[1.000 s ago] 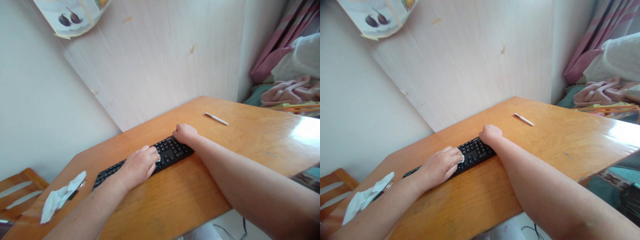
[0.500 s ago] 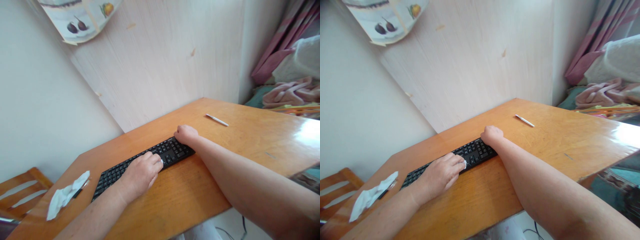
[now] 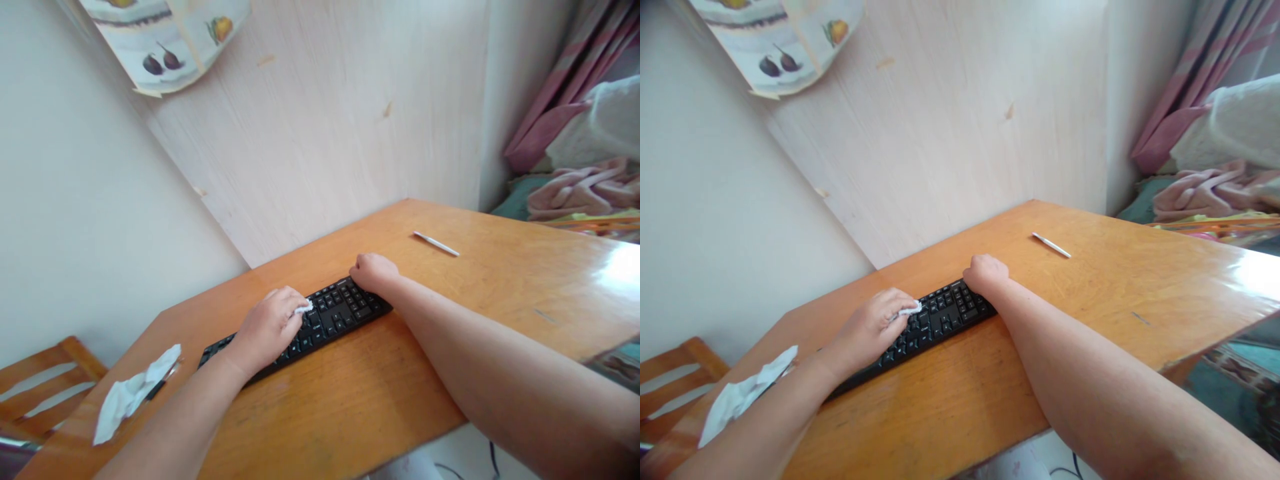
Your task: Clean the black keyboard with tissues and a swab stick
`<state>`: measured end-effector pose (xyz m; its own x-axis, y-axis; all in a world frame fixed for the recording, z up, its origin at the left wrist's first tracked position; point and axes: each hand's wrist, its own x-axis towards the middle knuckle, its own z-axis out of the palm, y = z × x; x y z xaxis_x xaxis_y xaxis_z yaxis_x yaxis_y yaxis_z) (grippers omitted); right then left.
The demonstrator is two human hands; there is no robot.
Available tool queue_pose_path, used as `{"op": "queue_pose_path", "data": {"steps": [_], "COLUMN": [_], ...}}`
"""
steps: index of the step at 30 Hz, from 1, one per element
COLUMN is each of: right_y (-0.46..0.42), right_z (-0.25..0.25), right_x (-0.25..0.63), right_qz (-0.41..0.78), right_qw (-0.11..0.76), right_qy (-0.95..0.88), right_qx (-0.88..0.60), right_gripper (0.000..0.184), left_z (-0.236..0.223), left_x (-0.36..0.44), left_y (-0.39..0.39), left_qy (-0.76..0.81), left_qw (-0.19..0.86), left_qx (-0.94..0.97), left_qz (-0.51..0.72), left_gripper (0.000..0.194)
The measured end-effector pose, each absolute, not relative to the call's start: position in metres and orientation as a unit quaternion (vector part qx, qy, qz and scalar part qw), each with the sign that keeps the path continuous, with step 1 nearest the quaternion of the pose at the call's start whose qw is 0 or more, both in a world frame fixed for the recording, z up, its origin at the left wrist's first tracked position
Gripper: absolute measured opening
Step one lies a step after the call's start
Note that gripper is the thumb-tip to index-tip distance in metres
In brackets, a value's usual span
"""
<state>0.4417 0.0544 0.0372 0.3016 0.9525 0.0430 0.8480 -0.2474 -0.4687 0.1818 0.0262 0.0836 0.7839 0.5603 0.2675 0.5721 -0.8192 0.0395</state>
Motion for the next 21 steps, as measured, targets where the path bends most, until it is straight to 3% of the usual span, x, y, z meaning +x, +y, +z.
{"op": "queue_pose_path", "data": {"steps": [21], "right_y": [0.053], "right_z": [0.041], "right_x": [0.440], "right_qz": [0.131], "right_qw": [0.202], "right_qy": [-0.577], "right_qx": [-0.780], "right_gripper": [0.034], "left_z": [0.066], "left_x": [0.222], "left_y": [0.083], "left_qy": [-0.313], "left_qw": [0.106], "left_qx": [-0.943], "left_qz": [-0.046], "left_gripper": [0.029]}}
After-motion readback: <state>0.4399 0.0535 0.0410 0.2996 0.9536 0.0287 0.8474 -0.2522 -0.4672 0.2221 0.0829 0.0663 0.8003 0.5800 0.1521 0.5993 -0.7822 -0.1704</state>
